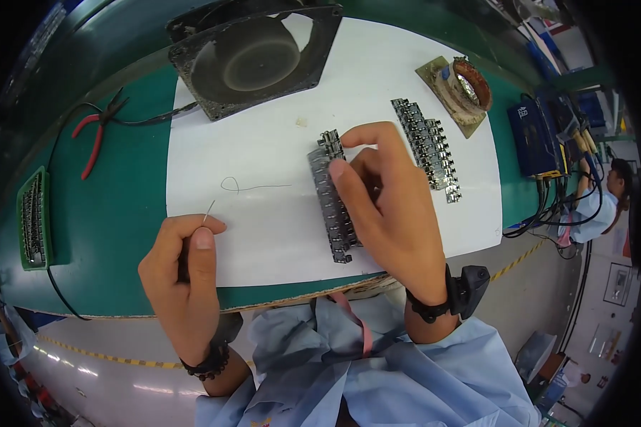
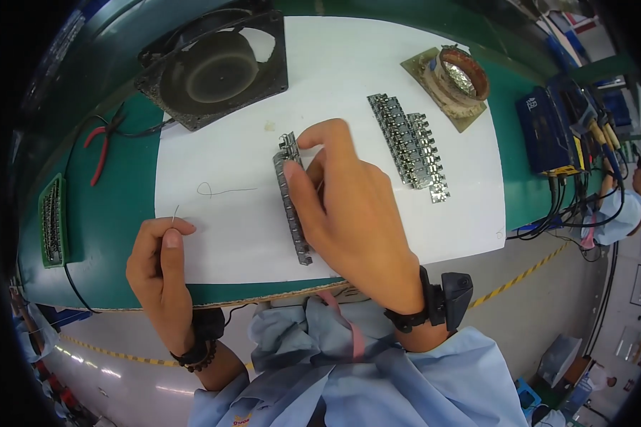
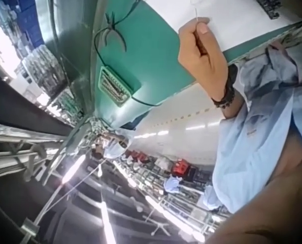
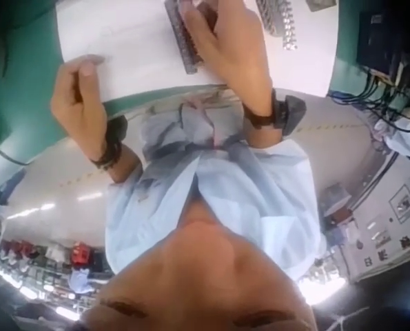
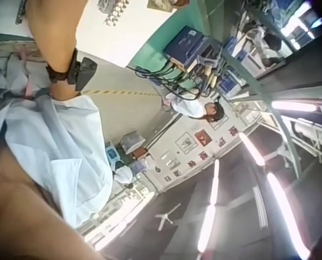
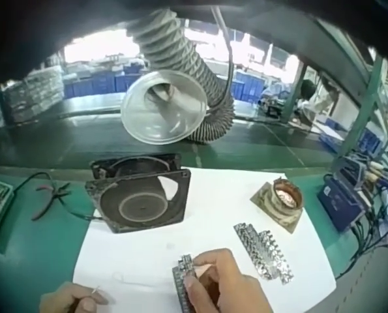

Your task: Solder metal pins onto multiple PCB strips.

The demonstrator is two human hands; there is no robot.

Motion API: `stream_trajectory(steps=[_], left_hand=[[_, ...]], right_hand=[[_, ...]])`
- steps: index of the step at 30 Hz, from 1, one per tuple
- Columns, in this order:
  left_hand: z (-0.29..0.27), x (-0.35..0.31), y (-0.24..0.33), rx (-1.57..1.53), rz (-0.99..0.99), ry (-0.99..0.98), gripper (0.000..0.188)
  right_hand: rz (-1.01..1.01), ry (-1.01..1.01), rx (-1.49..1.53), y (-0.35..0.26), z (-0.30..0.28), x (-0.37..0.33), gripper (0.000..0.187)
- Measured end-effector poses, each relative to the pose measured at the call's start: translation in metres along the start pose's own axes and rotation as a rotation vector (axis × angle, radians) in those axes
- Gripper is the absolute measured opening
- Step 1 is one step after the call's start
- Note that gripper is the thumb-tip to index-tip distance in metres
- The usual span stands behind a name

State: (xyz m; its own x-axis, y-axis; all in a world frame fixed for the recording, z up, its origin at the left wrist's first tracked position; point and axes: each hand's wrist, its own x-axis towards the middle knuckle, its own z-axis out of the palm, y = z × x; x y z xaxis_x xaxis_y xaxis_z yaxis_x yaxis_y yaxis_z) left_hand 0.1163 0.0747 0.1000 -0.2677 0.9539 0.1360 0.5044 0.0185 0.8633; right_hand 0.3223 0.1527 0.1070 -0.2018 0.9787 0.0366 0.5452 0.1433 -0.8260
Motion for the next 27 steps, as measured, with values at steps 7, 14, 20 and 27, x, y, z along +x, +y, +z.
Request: stream_trajectory(steps=[7,14,20,27], left_hand=[[0.003,0.002,0.0,0.004,0.04,0.021,0.013],[0.002,0.001,0.001,0.007,-0.003,0.004,0.015],[0.007,0.003,-0.005,0.03,0.084,0.049,0.011],[0.008,0.002,-0.004,0.061,0.076,0.059,0.011]], right_hand=[[-0.051,0.189,0.078,-0.007,-0.008,-0.011,0.021],[-0.077,0.158,-0.172,0.008,-0.024,-0.01,0.032],[-0.195,0.264,-0.482,0.003,-0.027,-0.03,0.036],[-0.028,-0.058,-0.062,-0.005,-0.005,-0.039,0.038]])
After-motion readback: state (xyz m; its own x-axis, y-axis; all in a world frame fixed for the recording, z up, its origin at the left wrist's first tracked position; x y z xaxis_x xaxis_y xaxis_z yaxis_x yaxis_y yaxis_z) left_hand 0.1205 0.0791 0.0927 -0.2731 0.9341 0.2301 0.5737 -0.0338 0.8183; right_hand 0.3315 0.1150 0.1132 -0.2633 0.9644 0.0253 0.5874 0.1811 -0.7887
